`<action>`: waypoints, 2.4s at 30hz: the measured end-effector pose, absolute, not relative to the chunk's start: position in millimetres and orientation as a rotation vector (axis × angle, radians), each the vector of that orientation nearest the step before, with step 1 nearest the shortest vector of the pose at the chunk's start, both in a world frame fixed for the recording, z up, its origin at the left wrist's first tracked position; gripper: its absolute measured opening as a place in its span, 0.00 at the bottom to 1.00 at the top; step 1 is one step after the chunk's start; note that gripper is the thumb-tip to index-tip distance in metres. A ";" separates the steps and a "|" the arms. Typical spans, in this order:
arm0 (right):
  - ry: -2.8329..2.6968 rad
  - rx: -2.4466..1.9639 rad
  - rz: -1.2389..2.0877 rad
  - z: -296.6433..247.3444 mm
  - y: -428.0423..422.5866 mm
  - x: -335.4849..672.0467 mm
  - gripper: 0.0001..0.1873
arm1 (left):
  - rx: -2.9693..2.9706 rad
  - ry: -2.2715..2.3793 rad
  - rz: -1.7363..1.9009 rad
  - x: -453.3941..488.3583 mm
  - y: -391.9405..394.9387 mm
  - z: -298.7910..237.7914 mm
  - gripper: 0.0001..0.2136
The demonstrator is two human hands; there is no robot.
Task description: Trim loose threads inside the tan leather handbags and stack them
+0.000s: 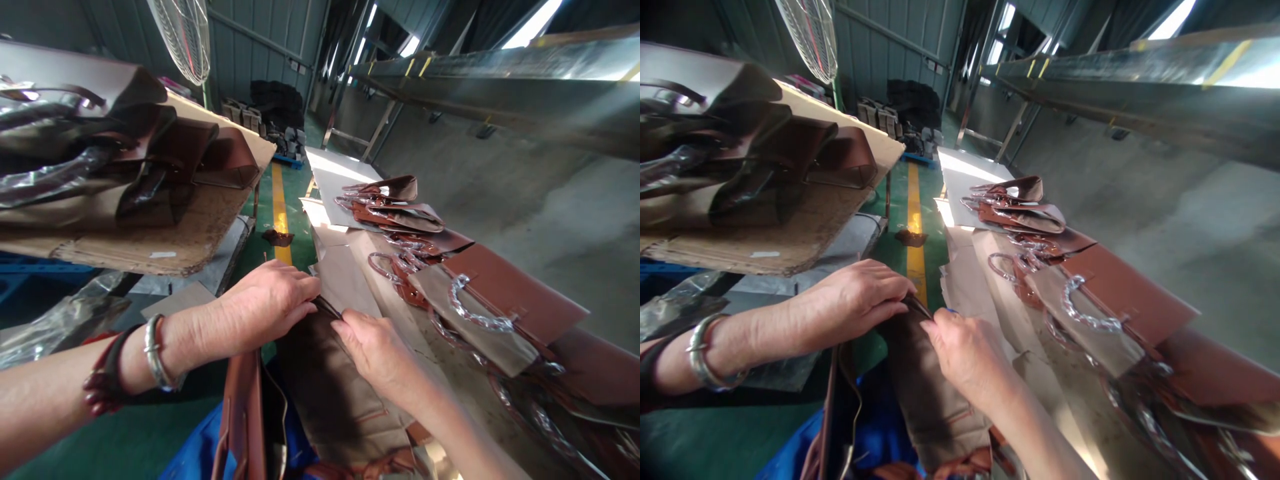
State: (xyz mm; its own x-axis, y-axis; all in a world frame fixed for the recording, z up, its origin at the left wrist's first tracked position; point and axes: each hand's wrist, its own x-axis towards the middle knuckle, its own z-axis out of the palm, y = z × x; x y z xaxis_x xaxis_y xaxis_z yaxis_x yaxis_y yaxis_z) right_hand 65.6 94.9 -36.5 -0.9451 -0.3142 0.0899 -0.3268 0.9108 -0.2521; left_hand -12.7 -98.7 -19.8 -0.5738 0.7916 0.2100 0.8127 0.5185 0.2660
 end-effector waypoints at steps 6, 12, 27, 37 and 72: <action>-3.011 0.508 0.452 -37.7 96.1 63.4 0.17 | -1.419 -2.641 -0.300 -12.6 -94.3 -22.3 0.05; -2.998 0.533 0.433 -35.3 96.4 63.2 0.18 | -1.384 -2.742 -0.232 -13.0 -90.7 -18.4 0.05; -3.050 0.542 0.286 -33.4 99.4 55.9 0.18 | -1.455 -2.655 -0.179 -14.7 -90.2 -21.3 0.05; -3.022 0.584 0.351 -34.2 98.8 54.6 0.17 | -1.381 -2.722 -0.315 -15.7 -85.5 -19.6 0.04; -3.114 0.322 0.841 -31.2 86.4 41.9 0.23 | -1.277 -2.552 -0.766 -7.7 -105.9 -17.9 0.16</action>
State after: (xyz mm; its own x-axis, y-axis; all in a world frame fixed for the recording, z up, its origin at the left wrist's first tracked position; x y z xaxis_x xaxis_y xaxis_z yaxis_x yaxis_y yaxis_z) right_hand 41.9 86.4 -31.2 -0.9753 -0.2165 -0.0444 -0.1647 0.8460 -0.5071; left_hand -7.7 -105.9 -17.9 -0.6122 0.6920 0.3824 0.7883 0.4963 0.3638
